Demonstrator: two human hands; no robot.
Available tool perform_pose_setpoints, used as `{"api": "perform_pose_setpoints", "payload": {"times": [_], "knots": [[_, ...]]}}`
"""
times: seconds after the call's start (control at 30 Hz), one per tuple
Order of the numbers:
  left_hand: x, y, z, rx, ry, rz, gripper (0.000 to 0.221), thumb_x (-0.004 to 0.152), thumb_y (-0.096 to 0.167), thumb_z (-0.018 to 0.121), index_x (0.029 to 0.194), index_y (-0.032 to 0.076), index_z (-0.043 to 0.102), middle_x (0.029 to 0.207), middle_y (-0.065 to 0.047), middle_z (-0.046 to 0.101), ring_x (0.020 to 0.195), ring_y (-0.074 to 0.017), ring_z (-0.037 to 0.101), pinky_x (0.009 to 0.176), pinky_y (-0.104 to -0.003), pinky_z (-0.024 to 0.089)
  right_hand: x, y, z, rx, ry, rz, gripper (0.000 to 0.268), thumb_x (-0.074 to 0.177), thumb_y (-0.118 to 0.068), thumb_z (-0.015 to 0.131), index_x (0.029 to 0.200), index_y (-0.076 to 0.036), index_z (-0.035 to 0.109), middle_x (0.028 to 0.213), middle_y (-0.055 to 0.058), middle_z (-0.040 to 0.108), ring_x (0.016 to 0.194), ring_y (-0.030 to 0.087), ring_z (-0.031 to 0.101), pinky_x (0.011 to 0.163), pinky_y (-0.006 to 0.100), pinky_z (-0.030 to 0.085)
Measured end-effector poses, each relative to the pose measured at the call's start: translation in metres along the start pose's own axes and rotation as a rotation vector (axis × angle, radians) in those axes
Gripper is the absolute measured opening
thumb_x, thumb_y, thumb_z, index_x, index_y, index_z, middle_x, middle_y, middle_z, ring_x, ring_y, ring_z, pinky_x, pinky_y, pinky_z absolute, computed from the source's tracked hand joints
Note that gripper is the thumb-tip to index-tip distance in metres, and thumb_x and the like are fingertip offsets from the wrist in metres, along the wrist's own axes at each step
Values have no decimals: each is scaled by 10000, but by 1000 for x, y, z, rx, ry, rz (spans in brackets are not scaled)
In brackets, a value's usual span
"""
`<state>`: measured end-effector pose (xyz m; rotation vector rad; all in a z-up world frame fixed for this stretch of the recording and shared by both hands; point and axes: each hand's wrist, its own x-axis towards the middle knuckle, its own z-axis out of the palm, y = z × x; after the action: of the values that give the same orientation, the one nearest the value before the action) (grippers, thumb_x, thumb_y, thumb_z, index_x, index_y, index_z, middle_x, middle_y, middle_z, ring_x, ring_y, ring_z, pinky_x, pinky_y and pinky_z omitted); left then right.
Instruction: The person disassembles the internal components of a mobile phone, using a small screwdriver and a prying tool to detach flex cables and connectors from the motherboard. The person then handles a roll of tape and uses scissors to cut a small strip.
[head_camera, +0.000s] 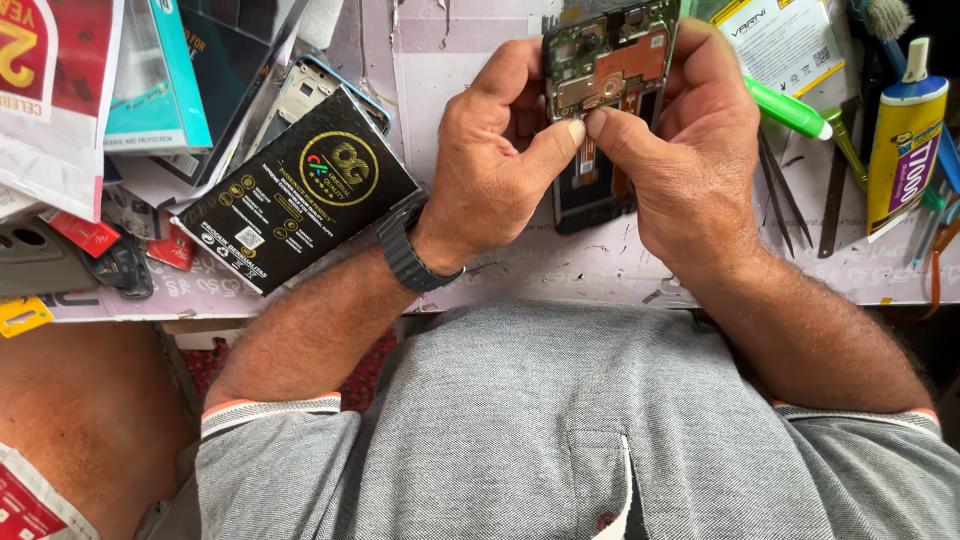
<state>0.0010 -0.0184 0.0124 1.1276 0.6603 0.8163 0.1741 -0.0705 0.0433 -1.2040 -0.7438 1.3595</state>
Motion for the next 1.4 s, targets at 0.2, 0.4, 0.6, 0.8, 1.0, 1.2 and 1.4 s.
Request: {"api": "perform_pose_setpoints", "payload": {"times": [0.2, 0.4, 0.6, 0.8, 1.0, 1.2, 1.4], "knots": [[-2, 0, 2, 41, -20, 48, 315, 1053, -47, 642, 1324, 55, 518, 1045, -8, 693, 964, -41, 716, 858, -219, 651, -1, -6, -2, -47, 19, 33, 403, 1000, 82, 706, 1353, 10, 526, 1193, 71, 647, 1104, 102, 668, 1028, 252, 593], [-5, -2, -1, -84, -99, 16, 193, 1071, -47, 687, 1158, 48, 543, 1031, 4, 655, 997, -41, 650, 927, -232, 598, -5, -7, -7, -120, -15, -2, 327, 1006, 75, 721, 1285, 34, 557, 1162, 64, 676, 1081, 95, 672, 1003, 247, 597], [-3, -5, -4, -51, -18, -44, 68, 1142, 72, 628, 1156, 18, 589, 965, 17, 597, 849, -45, 518, 786, -222, 475, -2, -8, -5, -172, -15, 45, 379, 1012, 25, 735, 1347, 40, 560, 1186, 71, 690, 1064, 99, 676, 955, 250, 600], [8, -6, -5, -70, 12, -46, 208, 1138, 37, 578, 1335, -13, 535, 1120, -26, 641, 959, -65, 577, 913, -231, 533, -12, -28, -30, -967, 8, -403, 418, 955, 80, 780, 1318, 36, 579, 1248, 159, 660, 1029, 179, 707, 912, 294, 603], [13, -5, -8, -61, 14, -111, 263, 1144, 9, 543, 1383, -1, 433, 1151, -38, 650, 971, -57, 628, 849, -211, 563, -50, -81, -92, -1552, 81, -305, 158, 995, 12, 819, 1131, -11, 741, 1073, 116, 703, 929, 261, 718, 800, 352, 577], [21, 3, -6, 20, 61, -223, 292, 1041, 26, 545, 1312, 18, 434, 1070, -22, 629, 893, -60, 613, 761, -222, 563, -66, -59, -79, -1794, 22, -88, 241, 847, -180, 858, 1019, -37, 768, 933, 115, 729, 765, 301, 694, 644, 427, 549], [22, -17, -12, 70, 37, -49, 320, 1051, -65, 525, 1355, 4, 456, 1162, -42, 599, 1063, -86, 599, 942, -230, 537, -68, -47, -78, -1804, 92, -148, 250, 860, -113, 794, 1090, -28, 744, 974, 128, 717, 858, 314, 701, 733, 428, 571]]}}
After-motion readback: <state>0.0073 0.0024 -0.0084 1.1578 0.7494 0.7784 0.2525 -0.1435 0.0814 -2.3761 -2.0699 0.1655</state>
